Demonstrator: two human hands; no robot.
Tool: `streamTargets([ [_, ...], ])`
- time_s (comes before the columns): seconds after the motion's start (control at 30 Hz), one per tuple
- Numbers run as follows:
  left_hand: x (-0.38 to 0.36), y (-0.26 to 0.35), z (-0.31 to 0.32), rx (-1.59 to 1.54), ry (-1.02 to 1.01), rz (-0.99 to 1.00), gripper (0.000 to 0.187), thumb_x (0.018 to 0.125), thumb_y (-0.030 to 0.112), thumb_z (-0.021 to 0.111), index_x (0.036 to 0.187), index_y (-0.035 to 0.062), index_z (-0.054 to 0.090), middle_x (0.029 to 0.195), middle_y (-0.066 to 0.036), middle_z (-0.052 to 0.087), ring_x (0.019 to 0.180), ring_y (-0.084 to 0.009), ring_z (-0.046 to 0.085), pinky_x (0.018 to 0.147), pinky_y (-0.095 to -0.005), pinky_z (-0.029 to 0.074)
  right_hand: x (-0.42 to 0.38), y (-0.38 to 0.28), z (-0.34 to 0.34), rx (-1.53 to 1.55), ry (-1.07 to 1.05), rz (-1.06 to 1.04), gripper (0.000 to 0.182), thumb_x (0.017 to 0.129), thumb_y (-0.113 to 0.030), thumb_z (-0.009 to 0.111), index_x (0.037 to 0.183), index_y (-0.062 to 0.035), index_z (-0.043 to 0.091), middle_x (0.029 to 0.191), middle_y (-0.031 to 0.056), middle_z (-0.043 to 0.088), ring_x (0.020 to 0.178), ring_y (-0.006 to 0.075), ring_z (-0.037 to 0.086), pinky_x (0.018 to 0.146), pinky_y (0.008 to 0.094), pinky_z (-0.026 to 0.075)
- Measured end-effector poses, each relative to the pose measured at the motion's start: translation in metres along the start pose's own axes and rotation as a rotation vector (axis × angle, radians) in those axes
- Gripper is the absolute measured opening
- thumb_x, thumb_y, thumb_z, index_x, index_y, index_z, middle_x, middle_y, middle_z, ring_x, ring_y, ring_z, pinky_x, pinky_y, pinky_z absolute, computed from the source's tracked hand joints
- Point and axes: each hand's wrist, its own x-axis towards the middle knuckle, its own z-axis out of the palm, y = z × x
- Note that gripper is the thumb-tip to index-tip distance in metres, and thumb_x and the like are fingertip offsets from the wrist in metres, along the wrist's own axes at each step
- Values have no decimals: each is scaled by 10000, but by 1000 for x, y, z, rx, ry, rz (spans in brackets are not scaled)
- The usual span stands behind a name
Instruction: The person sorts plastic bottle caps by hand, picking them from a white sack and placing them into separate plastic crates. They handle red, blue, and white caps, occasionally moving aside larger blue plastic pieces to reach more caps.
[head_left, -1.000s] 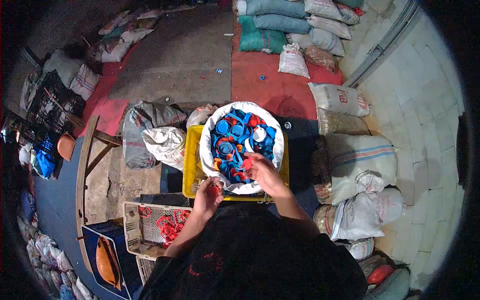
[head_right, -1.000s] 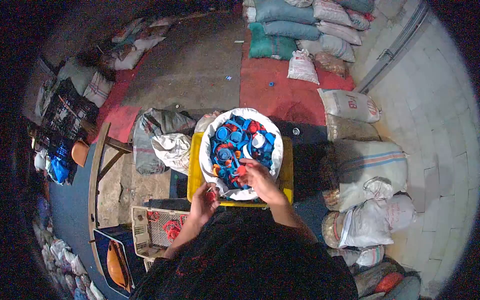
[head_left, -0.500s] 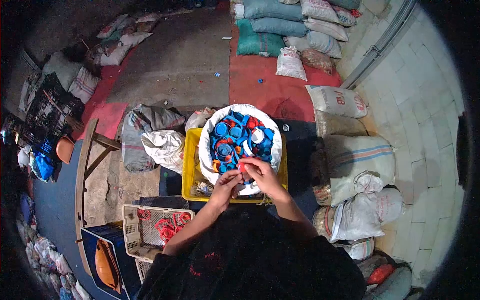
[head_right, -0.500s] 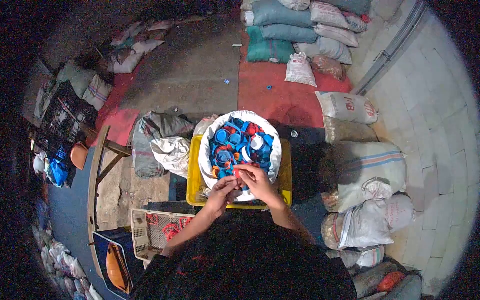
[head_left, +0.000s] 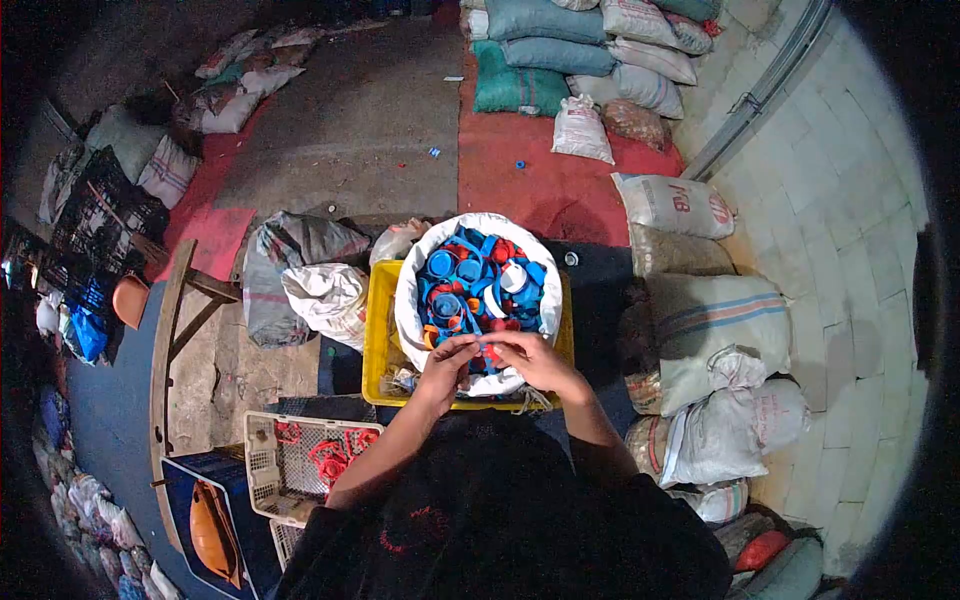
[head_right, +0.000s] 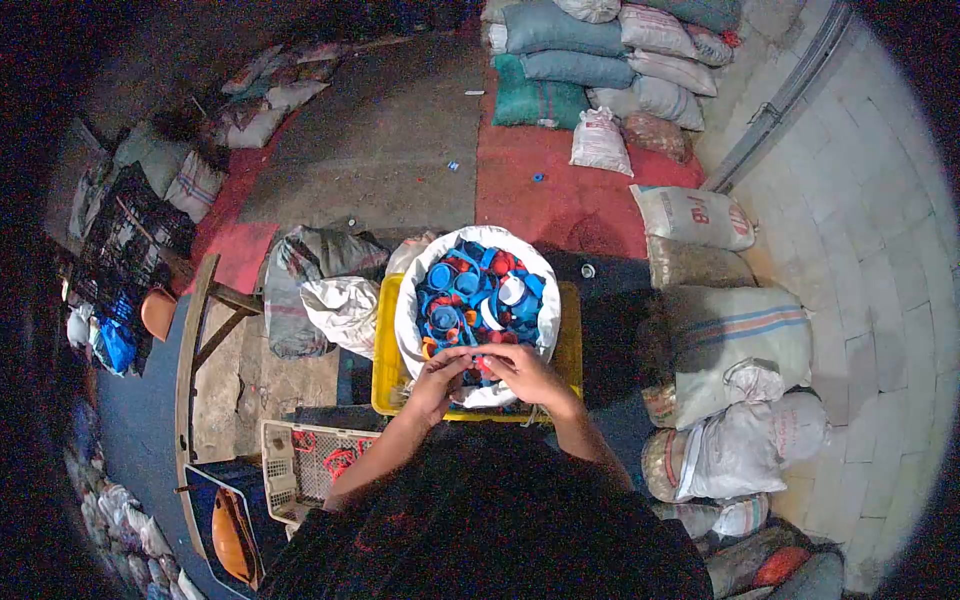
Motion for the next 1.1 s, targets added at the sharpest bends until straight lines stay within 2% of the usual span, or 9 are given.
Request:
streamTargets([
  [0.13, 7, 1, -2, 37, 3, -59, 159, 979, 130, 654, 1136, 102, 662, 849, 20, 662, 529, -69, 509, 430, -234, 374, 1, -3, -4, -146, -82, -117, 320, 1056, -105, 533, 1363, -45, 600, 1035, 56, 683, 891, 85, 610, 774, 268, 533],
  [0.23, 15, -6, -10, 18, 25, -44, 148, 964, 117, 663, 1110, 97, 654, 859, 16, 668, 528, -73, 521, 429, -229, 379, -1, -20, -10, -127, -150, 19, 332, 1047, -109, 543, 1371, -56, 597, 1075, 80, 700, 1027, 125, 648, 845, 268, 521],
  [0.43, 20, -7, -4, -22, 131, 139, 160, 922, 71, 698, 1049, 116, 611, 818, 24, 644, 576, -85, 553, 447, -239, 395, 0, -20, -23, 445, 23, 30, 346, 1069, -162, 518, 1391, -44, 570, 1180, 85, 673, 1076, 165, 644, 915, 313, 547],
  [0.5, 20, -1, 0, -82, 158, 166, 205, 901, 49, 716, 1052, 123, 598, 801, 25, 634, 597, -91, 566, 468, -249, 418, 4, -14, -23, 751, 40, -10, 336, 1067, -200, 523, 1343, -12, 570, 1209, 132, 669, 1107, 227, 659, 980, 391, 549],
  [0.6, 8, 20, 10, -338, 16, 58, 182, 990, 262, 620, 1093, 113, 593, 908, -9, 660, 737, -133, 631, 657, -283, 532, 12, -9, -20, 993, 82, -19, 273, 1052, -191, 549, 1249, -9, 595, 1204, 149, 671, 1100, 270, 674, 1003, 428, 537],
  [0.7, 4, 24, 3, -533, -211, 1, 495, 1039, 482, 471, 1226, 39, 591, 1157, -135, 689, 1003, -246, 689, 916, -377, 569, 18, -8, -8, 988, 149, -124, 227, 1036, -140, 565, 1221, -13, 601, 1189, 138, 675, 1080, 270, 681, 993, 421, 543],
  [0.87, 5, 19, 2, -639, -308, -73, 631, 1046, 535, 421, 1291, -28, 561, 1247, -205, 664, 1139, -310, 673, 1038, -445, 528, 18, -29, 18, 189, 268, -269, 246, 963, -42, 625, 1201, 15, 647, 1210, 118, 687, 1119, 189, 648, 987, 346, 496],
  [1.0, 0, 18, -5, -651, -349, -75, 528, 1081, 461, 389, 1266, -4, 559, 1159, -151, 681, 1031, -265, 695, 918, -383, 581, 26, -39, 28, -379, 202, -534, 217, 889, -90, 703, 1104, -78, 727, 1209, 90, 699, 1227, 319, 623, 1055, 450, 470],
  [1.1, -4, 15, -12, -604, -230, -73, 431, 1103, 383, 377, 1221, 18, 573, 1052, -101, 686, 958, -215, 696, 857, -343, 590, 25, -34, 29, -648, 123, -578, 209, 869, -135, 746, 1074, -95, 734, 1204, 76, 702, 1252, 301, 607, 1055, 443, 469],
])
